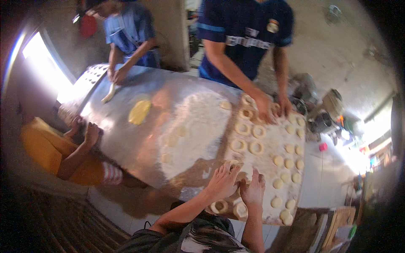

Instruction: The person shapes small dough pieces into rings by hand and places them on a wooden tray. They then carry the tray and place it on a multi-tiered rack with other trays of dough. The person continues shaping more dough rings and arranging them on the tray.

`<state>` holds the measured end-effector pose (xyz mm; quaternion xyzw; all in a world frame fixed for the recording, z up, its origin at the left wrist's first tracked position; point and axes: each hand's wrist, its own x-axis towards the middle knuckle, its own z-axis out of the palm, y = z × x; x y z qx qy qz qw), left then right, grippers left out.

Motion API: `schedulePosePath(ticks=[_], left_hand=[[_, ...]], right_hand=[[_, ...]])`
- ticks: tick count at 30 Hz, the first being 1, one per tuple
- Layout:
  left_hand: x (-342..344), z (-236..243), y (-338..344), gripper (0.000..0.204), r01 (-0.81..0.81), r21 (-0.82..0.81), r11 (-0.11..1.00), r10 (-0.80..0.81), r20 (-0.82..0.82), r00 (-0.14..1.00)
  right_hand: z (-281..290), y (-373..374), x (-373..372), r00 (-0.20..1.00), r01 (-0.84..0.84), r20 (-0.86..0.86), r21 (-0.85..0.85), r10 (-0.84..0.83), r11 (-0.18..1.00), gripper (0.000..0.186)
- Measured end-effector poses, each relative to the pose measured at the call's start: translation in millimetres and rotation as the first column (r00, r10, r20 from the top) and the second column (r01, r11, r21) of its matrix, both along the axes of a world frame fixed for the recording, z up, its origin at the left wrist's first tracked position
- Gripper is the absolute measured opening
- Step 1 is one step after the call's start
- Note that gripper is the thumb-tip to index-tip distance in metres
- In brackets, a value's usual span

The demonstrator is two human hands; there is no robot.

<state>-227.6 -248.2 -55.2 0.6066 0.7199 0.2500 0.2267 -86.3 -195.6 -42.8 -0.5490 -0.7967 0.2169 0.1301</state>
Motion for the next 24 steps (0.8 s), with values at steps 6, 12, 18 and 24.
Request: schedulePosePath(ticks=[6, 12, 18, 24], left_hand=[[-138.2, -4.3, -105.9, 0.042, -0.422, -0.137, 0.896, 0.432, 0.048, 0.901], [-215.7, -15.5, -158.5, 0.027, -0.565, -0.261, 0.783, 0.589, 0.019, 0.808], [-233.3, 1.3, -127.7, 0.024, -0.501, 0.091, 0.860, 0.418, 0.437, 0.797], [-250.7, 50.2, -110.2, 0.025, -0.372, 0.015, 0.928, 0.269, 0.665, 0.697]], right_hand=[[-19.1, -26.1, -188.3, 0.684, -0.716, -0.299, -0.102, 0.665, 0.691, 0.031], [-28.2, -42.4, -294.3, 0.522, -0.825, 0.307, -0.055, 0.796, 0.562, 0.024], [12.3, -19.4, -272.7, 0.837, -0.546, -0.400, -0.574, 0.372, 0.611, 0.023], [34.5, -37.6, -255.5, 0.747, -0.510, -0.665, -0.557, 0.017, 0.655, 0.027]])
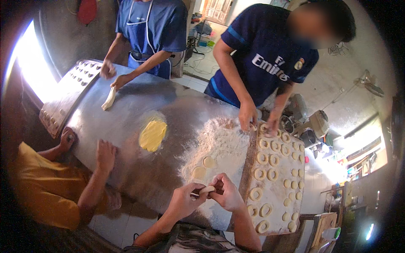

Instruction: The person shapes small dough pieces into rings by hand and places them on a wooden tray. They then carry the tray and place it on a multi-tiered rack with other trays of dough. The person continues shaping more dough rings and arranging them on the tray.

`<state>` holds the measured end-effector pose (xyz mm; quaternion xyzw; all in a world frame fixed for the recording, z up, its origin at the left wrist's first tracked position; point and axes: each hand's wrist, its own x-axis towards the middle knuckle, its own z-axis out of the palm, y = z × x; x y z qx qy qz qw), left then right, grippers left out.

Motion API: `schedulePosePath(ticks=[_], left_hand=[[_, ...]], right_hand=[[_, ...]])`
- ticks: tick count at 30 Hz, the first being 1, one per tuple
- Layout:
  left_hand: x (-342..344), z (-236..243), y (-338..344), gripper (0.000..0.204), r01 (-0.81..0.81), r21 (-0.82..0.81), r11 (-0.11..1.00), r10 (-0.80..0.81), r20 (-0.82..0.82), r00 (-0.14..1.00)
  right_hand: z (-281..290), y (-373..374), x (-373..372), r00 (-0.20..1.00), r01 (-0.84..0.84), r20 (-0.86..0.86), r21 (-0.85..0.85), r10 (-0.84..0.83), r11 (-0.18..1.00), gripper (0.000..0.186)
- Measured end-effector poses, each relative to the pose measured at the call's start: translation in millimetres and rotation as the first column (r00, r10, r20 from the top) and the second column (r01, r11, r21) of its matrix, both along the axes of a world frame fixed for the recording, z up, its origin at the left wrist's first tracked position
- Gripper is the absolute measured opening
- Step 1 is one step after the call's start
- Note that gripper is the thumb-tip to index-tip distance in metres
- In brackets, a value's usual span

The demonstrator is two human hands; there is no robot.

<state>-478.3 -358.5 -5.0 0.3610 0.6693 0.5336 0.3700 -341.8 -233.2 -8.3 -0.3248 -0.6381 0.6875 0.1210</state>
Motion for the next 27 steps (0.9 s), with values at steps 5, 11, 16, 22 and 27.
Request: schedulePosePath(ticks=[5, 11, 16, 22, 27], left_hand=[[8.8, -4.7, 12.3, 0.024, 0.038, 0.128, 0.991, -0.001, -0.280, 0.960], [32.3, -35.8, 28.2, 0.027, -0.116, 0.389, 0.914, 0.275, -0.383, 0.882], [59.2, -32.9, 30.3, 0.020, -0.252, 0.649, 0.718, -0.150, 0.497, 0.855], [73.9, -6.4, 55.5, 0.028, 0.049, 0.495, 0.868, 0.169, -0.387, 0.907], [121.4, 11.0, 70.1, 0.016, 0.137, 0.275, 0.952, -0.113, -0.101, 0.988]], right_hand=[[-16.6, -13.0, -18.6, 0.942, 0.149, 0.122, 0.680, -0.312, 0.718, 0.044], [-32.1, -10.5, 25.9, 0.958, 0.028, -0.277, -0.154, -0.071, 0.988, 0.047], [-26.1, -23.7, 30.2, 0.853, 0.224, -0.412, -0.262, -0.319, 0.938, 0.040], [-1.0, -21.6, 70.0, 0.626, 0.205, -0.631, -0.433, -0.457, 0.878, 0.068], [1.3, -1.7, 116.7, 0.876, 0.206, -0.397, -0.206, -0.274, 0.957, 0.073]])
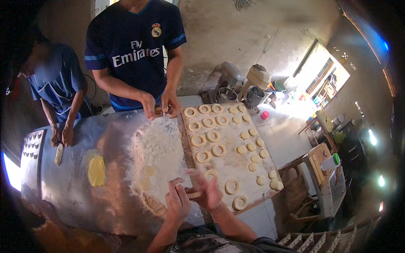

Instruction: The person shapes small dough pieces into rings by hand and places them on a wooden tray. They then carry the tray and place it on a multi-tiered rack with other trays of dough. The person continues shaping more dough rings and arranging them on the tray.

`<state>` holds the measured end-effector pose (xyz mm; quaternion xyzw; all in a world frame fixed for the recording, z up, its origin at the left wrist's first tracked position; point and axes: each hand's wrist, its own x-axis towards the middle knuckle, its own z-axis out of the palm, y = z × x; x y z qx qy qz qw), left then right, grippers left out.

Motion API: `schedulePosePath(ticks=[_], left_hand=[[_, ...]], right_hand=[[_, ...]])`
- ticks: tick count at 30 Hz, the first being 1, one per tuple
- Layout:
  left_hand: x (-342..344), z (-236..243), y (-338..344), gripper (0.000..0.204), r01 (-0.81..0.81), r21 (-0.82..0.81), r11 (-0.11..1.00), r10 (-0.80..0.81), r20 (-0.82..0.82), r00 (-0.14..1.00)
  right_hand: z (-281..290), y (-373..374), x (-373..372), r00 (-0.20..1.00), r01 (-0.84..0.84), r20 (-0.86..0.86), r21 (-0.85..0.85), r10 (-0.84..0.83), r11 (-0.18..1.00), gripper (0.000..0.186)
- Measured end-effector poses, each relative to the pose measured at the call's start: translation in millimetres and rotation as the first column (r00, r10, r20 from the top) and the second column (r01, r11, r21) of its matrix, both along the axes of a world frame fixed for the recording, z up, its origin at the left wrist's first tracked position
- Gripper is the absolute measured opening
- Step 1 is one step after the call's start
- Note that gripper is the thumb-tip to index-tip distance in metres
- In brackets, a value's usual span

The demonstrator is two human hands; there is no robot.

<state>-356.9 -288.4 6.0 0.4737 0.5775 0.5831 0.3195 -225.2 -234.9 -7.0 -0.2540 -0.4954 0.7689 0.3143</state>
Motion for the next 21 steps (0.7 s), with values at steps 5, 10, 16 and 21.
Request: schedulePosePath(ticks=[5, 10, 16, 21], left_hand=[[46.0, -2.9, 24.3, 0.013, -0.053, 0.179, 0.982, 0.109, -0.321, 0.941], [94.7, -6.4, 50.9, 0.015, -0.003, 0.121, 0.993, 0.033, -0.250, 0.968], [143.5, -14.0, 83.5, 0.012, 0.012, 0.108, 0.994, 0.020, -0.290, 0.957], [167.7, -16.5, 91.2, 0.014, 0.058, -0.079, 0.995, -0.076, -0.261, 0.962]], right_hand=[[1.3, 14.4, 43.2, 0.974, 0.214, -0.081, 0.038, -0.211, 0.976, 0.092], [-4.6, 32.0, 87.2, 0.969, 0.095, 0.167, 0.438, -0.185, 0.894, 0.091], [-22.0, 57.5, 133.5, 0.929, 0.363, -0.001, -0.176, -0.369, 0.915, 0.079], [-30.2, 75.8, 174.4, 0.977, 0.213, 0.024, -0.095, -0.212, 0.972, 0.062]])
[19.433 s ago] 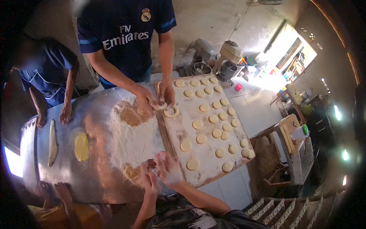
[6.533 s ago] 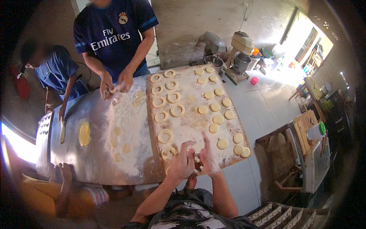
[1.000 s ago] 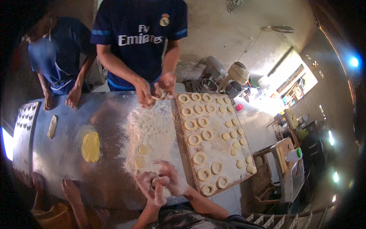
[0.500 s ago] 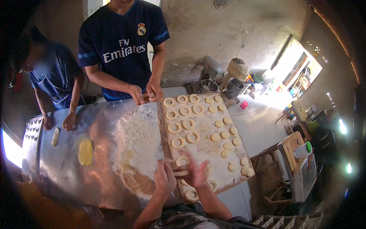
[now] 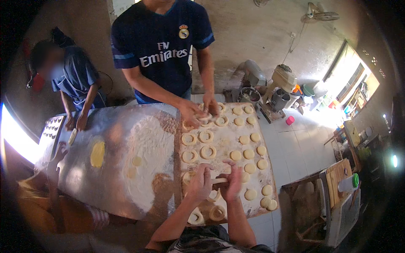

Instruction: The person shapes small dough pieces into rings by hand and places them on a wooden tray. They then carry the tray and place it on a multi-tiered rack with other trays of dough. The person continues shaping more dough rings and arranging them on the tray.

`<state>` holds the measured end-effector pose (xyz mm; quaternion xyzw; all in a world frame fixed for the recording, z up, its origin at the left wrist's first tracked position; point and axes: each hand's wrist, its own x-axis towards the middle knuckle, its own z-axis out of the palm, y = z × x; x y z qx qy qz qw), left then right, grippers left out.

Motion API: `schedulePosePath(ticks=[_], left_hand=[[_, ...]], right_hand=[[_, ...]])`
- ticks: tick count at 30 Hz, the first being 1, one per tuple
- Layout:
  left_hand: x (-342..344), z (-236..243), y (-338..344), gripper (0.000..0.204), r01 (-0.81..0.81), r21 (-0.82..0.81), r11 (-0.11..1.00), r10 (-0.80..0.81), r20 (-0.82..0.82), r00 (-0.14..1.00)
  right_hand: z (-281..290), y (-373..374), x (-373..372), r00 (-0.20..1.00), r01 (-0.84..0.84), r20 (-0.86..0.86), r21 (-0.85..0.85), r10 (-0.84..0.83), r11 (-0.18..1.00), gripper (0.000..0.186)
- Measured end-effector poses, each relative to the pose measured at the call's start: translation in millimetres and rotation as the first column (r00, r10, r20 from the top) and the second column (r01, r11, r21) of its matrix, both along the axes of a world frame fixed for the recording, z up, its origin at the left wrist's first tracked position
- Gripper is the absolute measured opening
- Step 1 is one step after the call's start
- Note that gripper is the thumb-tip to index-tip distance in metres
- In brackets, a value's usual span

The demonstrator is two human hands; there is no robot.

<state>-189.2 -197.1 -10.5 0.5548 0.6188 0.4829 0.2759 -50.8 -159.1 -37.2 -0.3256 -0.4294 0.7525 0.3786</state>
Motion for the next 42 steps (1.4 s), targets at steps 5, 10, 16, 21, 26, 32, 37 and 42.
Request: schedulePosePath(ticks=[5, 10, 16, 21, 26, 32, 37, 42], left_hand=[[10.1, -3.8, 15.6, 0.023, 0.021, -0.178, 0.984, 0.001, 0.124, 0.992], [-3.1, -21.4, 58.8, 0.045, -0.188, -0.238, 0.953, 0.127, -0.250, 0.960], [-32.1, -59.3, 54.0, 0.071, -0.152, -0.218, 0.964, 0.001, -0.567, 0.824], [-27.2, -64.0, 52.2, 0.079, -0.081, -0.240, 0.967, -0.133, -0.754, 0.643], [-66.7, -56.4, 10.0, 0.058, -0.116, -0.239, 0.964, 0.020, -0.371, 0.928], [-205.1, -83.8, -80.4, 0.039, -0.327, -0.256, 0.909, 0.321, -0.070, 0.945], [-268.4, -82.5, -121.5, 0.040, -0.334, -0.461, 0.823, 0.388, 0.026, 0.921], [-295.9, -69.0, -108.8, 0.033, -0.379, -0.196, 0.904, 0.395, 0.049, 0.917]], right_hand=[[-13.4, 21.9, -1.3, 1.000, 0.001, -0.013, -0.012, -0.002, 1.000, 0.069], [-14.1, 60.6, 1.6, 0.652, -0.076, 0.721, 0.369, -0.234, 0.926, 0.089], [-26.3, 50.3, 8.0, 0.304, -0.350, 0.920, 0.348, -0.246, 0.870, 0.088], [-30.1, 48.9, -32.4, 0.021, -0.337, 0.961, 0.268, -0.277, 0.903, 0.071], [-11.2, 22.1, -71.8, 0.210, -0.570, 0.820, 0.545, -0.532, 0.614, 0.057], [-44.6, 22.6, -254.3, 0.446, -0.688, 0.894, 0.380, -0.053, 0.618, 0.044], [-67.2, 27.7, -341.5, 0.298, -0.823, 0.926, 0.371, -0.230, 0.430, 0.038], [-30.3, 6.6, -324.1, 0.598, -0.665, 0.728, 0.217, 0.335, 0.715, 0.036]])
